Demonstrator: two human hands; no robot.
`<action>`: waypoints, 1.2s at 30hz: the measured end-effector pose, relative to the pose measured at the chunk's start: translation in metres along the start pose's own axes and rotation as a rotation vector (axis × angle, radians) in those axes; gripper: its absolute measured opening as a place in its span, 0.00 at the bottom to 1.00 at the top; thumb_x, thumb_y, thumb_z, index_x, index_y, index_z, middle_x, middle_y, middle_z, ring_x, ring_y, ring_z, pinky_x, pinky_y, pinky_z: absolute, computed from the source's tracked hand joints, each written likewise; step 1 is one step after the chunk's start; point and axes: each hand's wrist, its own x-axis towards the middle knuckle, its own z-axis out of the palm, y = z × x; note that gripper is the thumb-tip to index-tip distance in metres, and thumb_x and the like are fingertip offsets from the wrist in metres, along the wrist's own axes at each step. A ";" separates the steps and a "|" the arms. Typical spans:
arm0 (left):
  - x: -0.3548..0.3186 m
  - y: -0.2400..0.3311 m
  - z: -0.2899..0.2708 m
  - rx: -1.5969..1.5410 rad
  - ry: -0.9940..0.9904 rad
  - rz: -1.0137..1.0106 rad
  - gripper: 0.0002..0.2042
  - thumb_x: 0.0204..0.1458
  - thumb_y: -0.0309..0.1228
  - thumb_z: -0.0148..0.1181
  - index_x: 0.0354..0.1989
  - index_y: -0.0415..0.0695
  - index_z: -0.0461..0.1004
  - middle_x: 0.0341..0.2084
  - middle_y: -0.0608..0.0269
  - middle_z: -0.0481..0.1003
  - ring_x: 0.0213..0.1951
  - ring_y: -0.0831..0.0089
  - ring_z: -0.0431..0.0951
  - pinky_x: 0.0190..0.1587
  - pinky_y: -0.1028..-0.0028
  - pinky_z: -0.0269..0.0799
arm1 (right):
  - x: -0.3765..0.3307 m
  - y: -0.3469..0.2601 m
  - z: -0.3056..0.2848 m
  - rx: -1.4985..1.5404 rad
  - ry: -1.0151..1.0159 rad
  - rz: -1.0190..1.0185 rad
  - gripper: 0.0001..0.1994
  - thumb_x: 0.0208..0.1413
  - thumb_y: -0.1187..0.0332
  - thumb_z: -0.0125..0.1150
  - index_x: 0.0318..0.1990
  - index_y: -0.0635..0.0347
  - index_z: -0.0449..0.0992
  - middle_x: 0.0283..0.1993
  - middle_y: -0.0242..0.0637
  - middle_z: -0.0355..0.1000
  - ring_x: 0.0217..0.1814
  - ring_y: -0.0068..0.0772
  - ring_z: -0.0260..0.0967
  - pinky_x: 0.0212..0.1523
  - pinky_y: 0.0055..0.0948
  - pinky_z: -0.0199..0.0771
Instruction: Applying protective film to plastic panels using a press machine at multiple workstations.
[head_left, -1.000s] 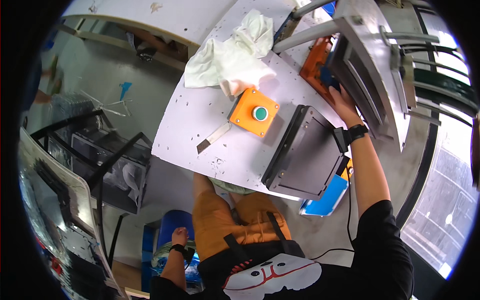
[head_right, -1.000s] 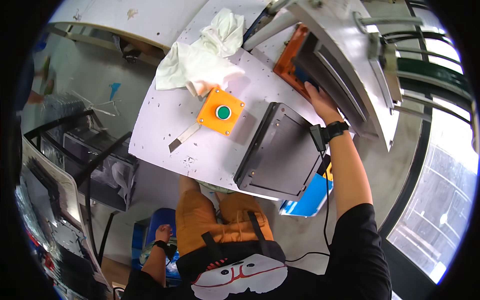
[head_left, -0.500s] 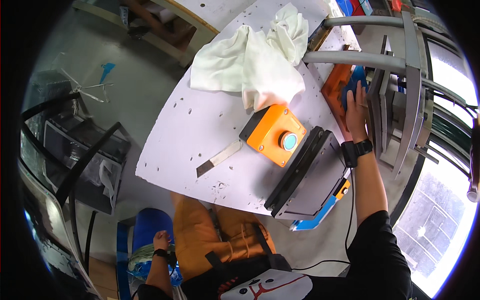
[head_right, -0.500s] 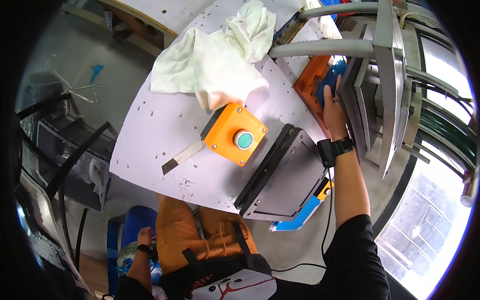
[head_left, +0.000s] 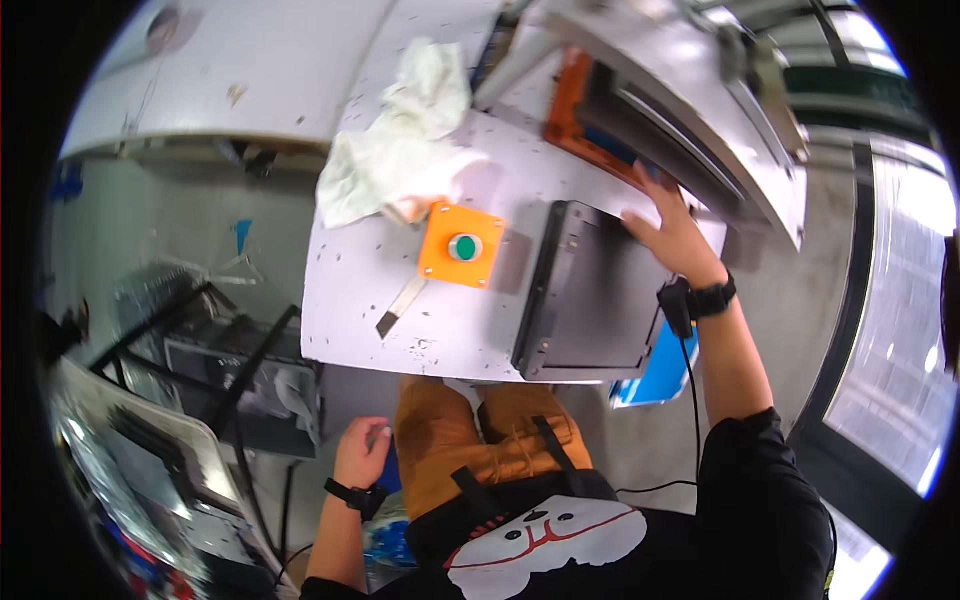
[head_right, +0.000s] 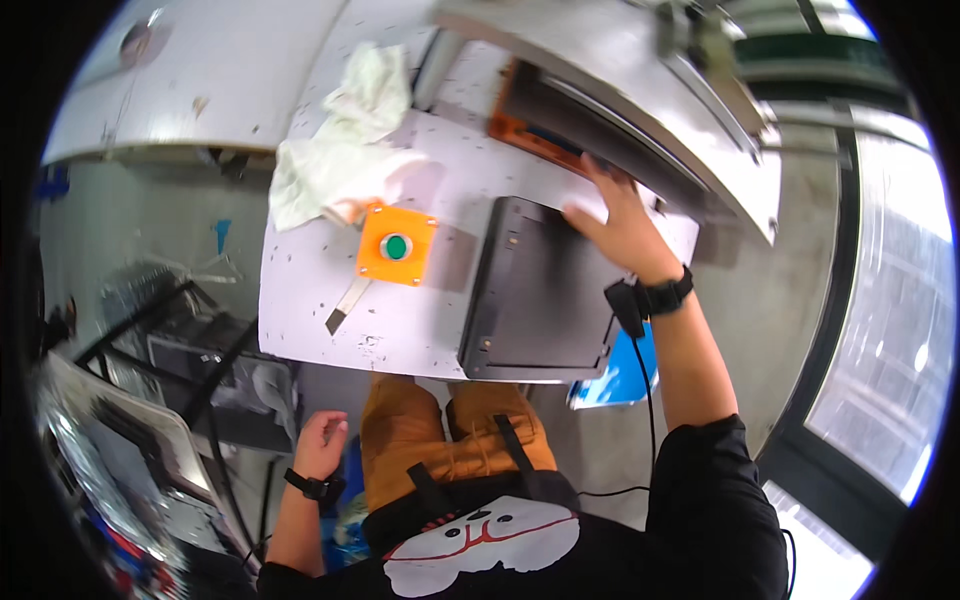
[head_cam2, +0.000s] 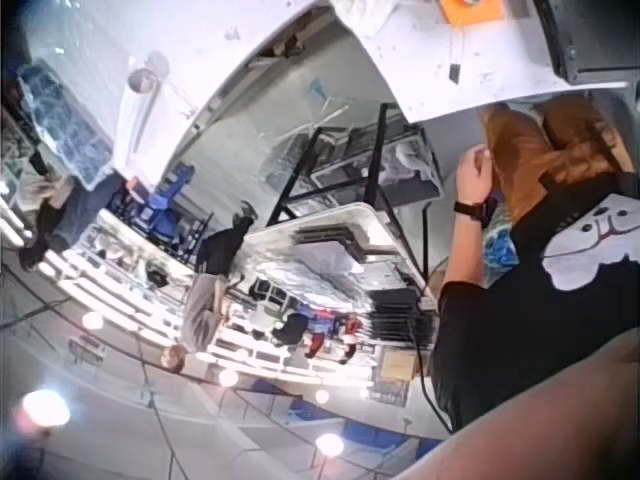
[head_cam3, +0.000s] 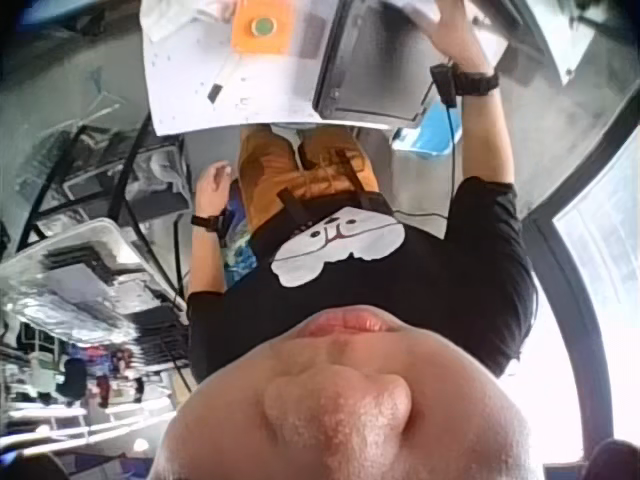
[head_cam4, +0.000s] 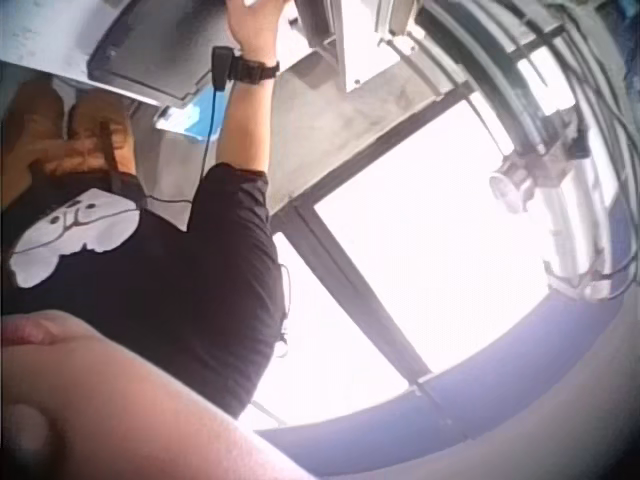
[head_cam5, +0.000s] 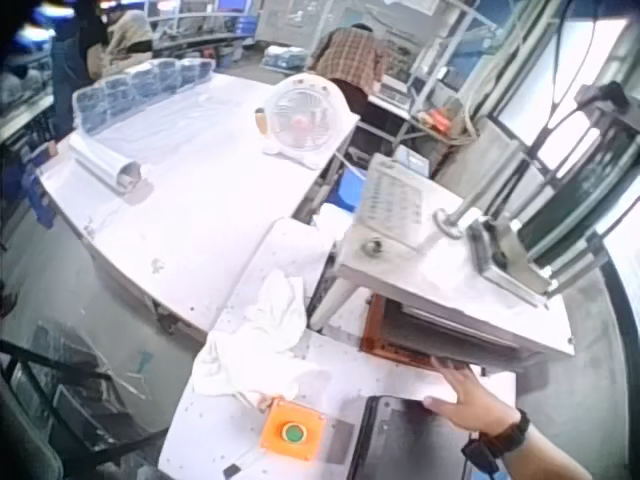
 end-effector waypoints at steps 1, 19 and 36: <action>0.001 0.032 -0.012 0.002 -0.033 0.098 0.09 0.54 0.27 0.60 0.42 0.38 0.75 0.34 0.54 0.77 0.33 0.63 0.79 0.39 0.69 0.74 | -0.018 -0.033 -0.018 0.093 -0.086 0.014 0.24 0.56 0.60 0.64 0.58 0.63 0.72 0.67 0.55 0.60 0.73 0.52 0.53 0.70 0.40 0.53; 0.181 0.271 -0.019 0.344 0.008 0.164 0.26 0.51 0.28 0.67 0.60 0.37 0.67 0.50 0.52 0.72 0.41 0.68 0.80 0.43 0.73 0.76 | -0.175 0.130 -0.055 0.540 -0.085 0.817 0.31 0.51 0.57 0.71 0.61 0.61 0.70 0.44 0.43 0.72 0.45 0.35 0.71 0.46 0.29 0.72; 0.187 0.281 -0.021 0.501 -0.006 0.125 0.25 0.45 0.26 0.69 0.54 0.35 0.72 0.44 0.55 0.76 0.38 0.69 0.81 0.41 0.74 0.75 | -0.165 0.133 -0.056 0.450 -0.157 0.786 0.28 0.48 0.59 0.75 0.56 0.59 0.74 0.39 0.40 0.70 0.39 0.34 0.71 0.40 0.28 0.73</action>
